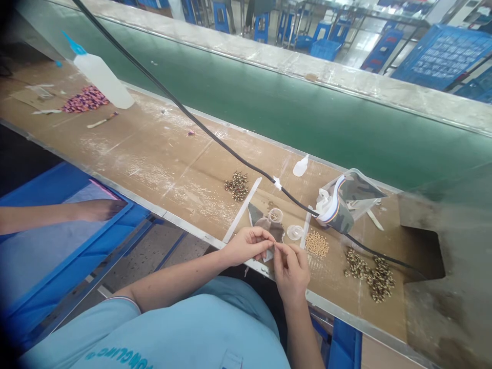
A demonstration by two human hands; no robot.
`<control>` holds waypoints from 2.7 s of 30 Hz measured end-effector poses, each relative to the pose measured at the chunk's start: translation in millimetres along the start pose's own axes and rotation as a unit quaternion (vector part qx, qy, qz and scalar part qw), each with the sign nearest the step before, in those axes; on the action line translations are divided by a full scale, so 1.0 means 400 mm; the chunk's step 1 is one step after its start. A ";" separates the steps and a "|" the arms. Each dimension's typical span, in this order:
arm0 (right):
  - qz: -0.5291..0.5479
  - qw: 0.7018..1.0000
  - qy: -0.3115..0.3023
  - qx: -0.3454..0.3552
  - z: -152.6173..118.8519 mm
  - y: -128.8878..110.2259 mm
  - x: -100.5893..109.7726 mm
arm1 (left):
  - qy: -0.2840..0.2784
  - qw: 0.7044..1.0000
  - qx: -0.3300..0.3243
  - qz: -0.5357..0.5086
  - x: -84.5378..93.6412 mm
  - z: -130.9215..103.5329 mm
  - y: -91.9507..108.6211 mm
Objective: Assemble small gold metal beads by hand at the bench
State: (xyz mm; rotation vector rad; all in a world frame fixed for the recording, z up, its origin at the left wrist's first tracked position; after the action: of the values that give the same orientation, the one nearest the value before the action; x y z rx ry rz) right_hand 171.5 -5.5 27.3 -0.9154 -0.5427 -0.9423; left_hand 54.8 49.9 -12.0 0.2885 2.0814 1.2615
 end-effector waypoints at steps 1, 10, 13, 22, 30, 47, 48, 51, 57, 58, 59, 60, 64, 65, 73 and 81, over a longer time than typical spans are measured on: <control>0.002 1.000 0.000 0.001 -0.001 0.001 -0.001 | 0.001 1.000 -0.001 0.002 0.000 0.000 -0.001; 0.013 1.000 -0.023 0.006 -0.004 0.003 -0.004 | 0.053 0.980 -0.103 0.162 0.006 -0.011 0.005; 0.019 0.999 -0.038 0.009 -0.002 0.001 -0.005 | 0.070 0.952 -0.159 0.253 0.006 -0.019 0.013; 0.000 0.998 -0.058 0.028 0.004 -0.004 -0.012 | 0.088 0.921 -0.180 0.335 0.004 -0.026 0.016; -0.007 0.997 -0.071 0.028 0.004 -0.001 -0.020 | 0.084 0.927 -0.174 0.322 0.006 -0.022 0.015; 0.068 0.993 -0.091 -0.026 0.014 0.032 -0.018 | 0.038 0.995 -0.063 0.067 0.004 -0.007 -0.008; 0.072 0.993 -0.092 -0.032 0.013 0.035 -0.018 | 0.024 0.998 -0.049 0.016 0.004 -0.005 -0.010; 0.088 0.991 -0.090 -0.044 0.013 0.039 -0.017 | -0.004 0.996 -0.025 -0.084 0.008 0.000 -0.003; 0.114 0.988 -0.083 -0.055 0.021 0.041 -0.011 | -0.020 0.985 -0.018 -0.171 0.013 0.000 0.010; 0.116 0.988 -0.085 -0.056 0.022 0.042 -0.011 | -0.025 0.984 -0.019 -0.175 0.012 -0.001 0.010; 0.117 0.988 -0.088 -0.056 0.023 0.042 -0.010 | -0.030 0.983 -0.019 -0.178 0.011 -0.001 0.010; 0.116 0.987 -0.091 -0.056 0.024 0.043 -0.009 | -0.033 0.983 -0.020 -0.182 0.010 -0.002 0.010; 0.092 0.990 -0.101 -0.040 0.027 0.044 0.001 | -0.045 0.981 -0.014 -0.188 0.010 -0.005 0.007; 0.081 0.991 -0.102 -0.033 0.028 0.044 0.007 | -0.047 0.981 -0.012 -0.187 0.011 -0.005 0.007; -0.029 0.992 -0.119 -0.011 0.055 0.065 0.058 | -0.050 0.982 -0.015 -0.184 0.011 -0.006 0.009; -0.153 0.974 -0.151 0.066 0.109 0.101 0.071 | -0.055 0.987 -0.025 -0.151 0.015 -0.005 0.003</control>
State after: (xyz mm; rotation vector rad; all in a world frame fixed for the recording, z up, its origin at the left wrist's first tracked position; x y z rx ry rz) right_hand 220.0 29.9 54.0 -0.8740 -1.0167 -1.0336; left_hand 49.0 52.1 -12.9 0.0158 1.9115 1.0873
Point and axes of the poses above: each hand's wrist, its own z-axis towards the middle knuckle, its own x-axis out of the back of the hand, y = z × x, the point moved 5 cm from there along z, towards the middle knuckle, and after that the axes turned 10 degrees about -y, right-handed, at the moved point
